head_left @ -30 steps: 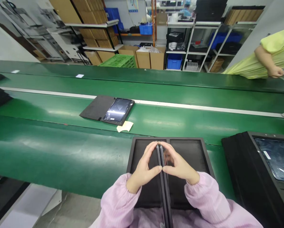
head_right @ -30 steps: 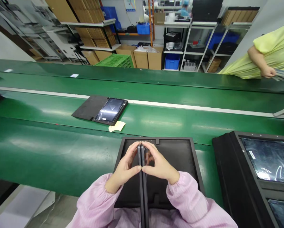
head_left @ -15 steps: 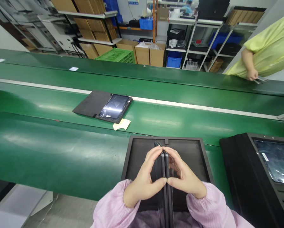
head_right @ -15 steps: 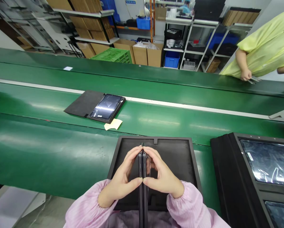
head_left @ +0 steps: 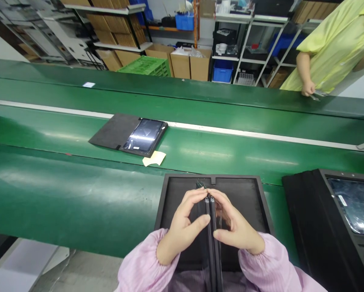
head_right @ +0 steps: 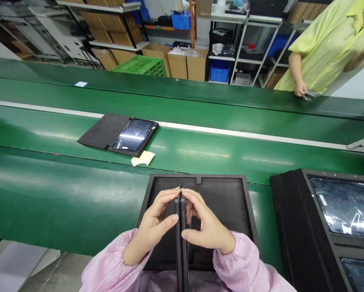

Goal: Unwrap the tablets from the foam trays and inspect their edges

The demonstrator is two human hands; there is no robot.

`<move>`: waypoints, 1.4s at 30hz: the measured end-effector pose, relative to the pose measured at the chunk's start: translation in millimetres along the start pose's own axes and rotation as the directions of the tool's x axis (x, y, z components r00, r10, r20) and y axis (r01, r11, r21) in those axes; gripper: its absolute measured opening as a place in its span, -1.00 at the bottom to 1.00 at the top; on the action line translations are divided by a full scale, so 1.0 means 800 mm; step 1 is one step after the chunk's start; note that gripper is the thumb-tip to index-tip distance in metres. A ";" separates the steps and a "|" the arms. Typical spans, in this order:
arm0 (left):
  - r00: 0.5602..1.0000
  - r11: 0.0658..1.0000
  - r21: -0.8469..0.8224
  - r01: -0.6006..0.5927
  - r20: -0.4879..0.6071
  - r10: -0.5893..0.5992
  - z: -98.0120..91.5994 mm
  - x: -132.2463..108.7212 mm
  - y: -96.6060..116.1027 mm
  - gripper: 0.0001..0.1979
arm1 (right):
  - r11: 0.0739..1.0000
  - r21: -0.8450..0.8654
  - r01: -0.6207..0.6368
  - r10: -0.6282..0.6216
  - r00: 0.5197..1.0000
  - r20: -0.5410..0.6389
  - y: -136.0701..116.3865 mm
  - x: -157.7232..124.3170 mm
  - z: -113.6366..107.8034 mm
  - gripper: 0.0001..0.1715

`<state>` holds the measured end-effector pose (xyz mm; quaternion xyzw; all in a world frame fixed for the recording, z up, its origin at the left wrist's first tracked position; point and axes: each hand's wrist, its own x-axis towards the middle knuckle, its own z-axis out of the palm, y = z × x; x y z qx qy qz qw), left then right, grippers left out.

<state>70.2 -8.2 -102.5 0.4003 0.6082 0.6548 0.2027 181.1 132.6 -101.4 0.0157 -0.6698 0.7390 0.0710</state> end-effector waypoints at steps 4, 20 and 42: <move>0.997 1.000 0.021 -0.021 -0.072 0.022 0.000 0.012 0.004 -0.75 | 1.000 -0.006 -0.012 0.012 1.000 -0.013 0.000 0.002 0.000 -0.18; 0.905 0.947 -0.101 0.304 -0.281 -0.320 0.020 0.006 -0.070 -0.37 | 0.986 -0.164 -0.038 0.003 0.977 -0.212 0.066 0.018 0.024 -0.09; 0.969 0.987 -0.055 0.149 -0.191 -0.157 0.060 -0.008 0.017 -0.54 | 0.992 0.104 0.070 0.000 0.828 -0.561 -0.016 0.025 0.070 -0.48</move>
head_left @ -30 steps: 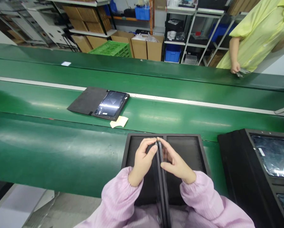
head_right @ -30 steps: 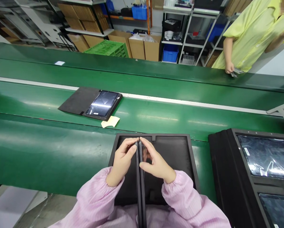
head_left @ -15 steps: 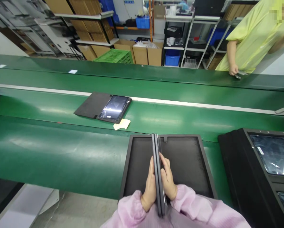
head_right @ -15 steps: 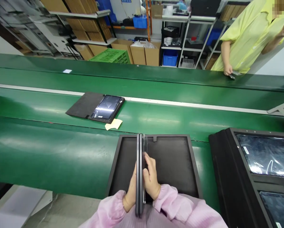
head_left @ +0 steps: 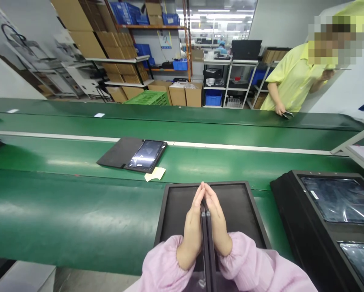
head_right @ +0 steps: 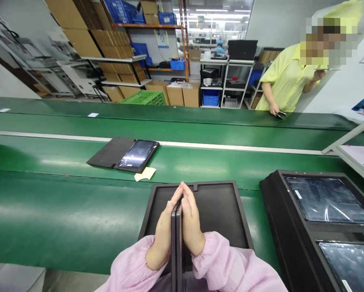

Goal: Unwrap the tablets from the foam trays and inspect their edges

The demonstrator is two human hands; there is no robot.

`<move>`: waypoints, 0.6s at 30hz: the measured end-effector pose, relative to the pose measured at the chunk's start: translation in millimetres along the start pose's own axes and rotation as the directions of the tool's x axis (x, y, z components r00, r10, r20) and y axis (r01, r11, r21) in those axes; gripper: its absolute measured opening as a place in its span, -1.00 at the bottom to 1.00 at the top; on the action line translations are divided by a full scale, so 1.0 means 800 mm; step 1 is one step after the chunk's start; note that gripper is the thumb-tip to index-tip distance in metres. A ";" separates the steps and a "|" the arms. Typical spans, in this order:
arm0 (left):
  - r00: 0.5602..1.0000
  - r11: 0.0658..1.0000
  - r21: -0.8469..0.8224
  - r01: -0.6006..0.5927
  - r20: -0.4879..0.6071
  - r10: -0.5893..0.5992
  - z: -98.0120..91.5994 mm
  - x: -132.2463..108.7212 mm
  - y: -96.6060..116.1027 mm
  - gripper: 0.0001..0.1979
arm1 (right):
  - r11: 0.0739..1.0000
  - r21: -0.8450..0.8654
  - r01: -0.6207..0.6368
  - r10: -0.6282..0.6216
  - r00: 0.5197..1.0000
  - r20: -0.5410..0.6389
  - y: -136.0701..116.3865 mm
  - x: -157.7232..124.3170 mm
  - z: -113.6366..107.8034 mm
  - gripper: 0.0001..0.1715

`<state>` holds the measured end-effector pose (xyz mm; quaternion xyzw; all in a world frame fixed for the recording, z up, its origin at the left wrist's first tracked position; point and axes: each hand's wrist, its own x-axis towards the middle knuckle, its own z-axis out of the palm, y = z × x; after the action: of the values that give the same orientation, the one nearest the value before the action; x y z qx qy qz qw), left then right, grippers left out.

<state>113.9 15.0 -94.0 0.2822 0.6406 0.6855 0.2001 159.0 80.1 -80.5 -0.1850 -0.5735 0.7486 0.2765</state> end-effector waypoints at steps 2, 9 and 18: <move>1.000 1.000 -0.014 0.028 -0.012 -0.028 0.002 0.003 -0.002 -0.53 | 0.999 0.009 -0.031 0.031 0.999 -0.015 0.002 0.004 0.000 -0.47; 0.985 0.987 -0.046 0.157 -0.061 -0.160 0.004 0.018 0.010 -0.48 | 0.993 0.076 -0.086 0.089 0.996 -0.025 0.010 0.022 0.001 -0.46; 0.958 0.966 -0.070 0.249 -0.125 -0.256 0.006 0.051 0.014 -0.49 | 0.989 0.111 -0.100 0.113 0.987 -0.112 0.025 0.057 0.003 -0.46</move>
<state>87.2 43.3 -77.1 0.1462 0.6648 0.6885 0.2502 118.3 103.2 -97.2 -0.2446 -0.5054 0.7791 0.2787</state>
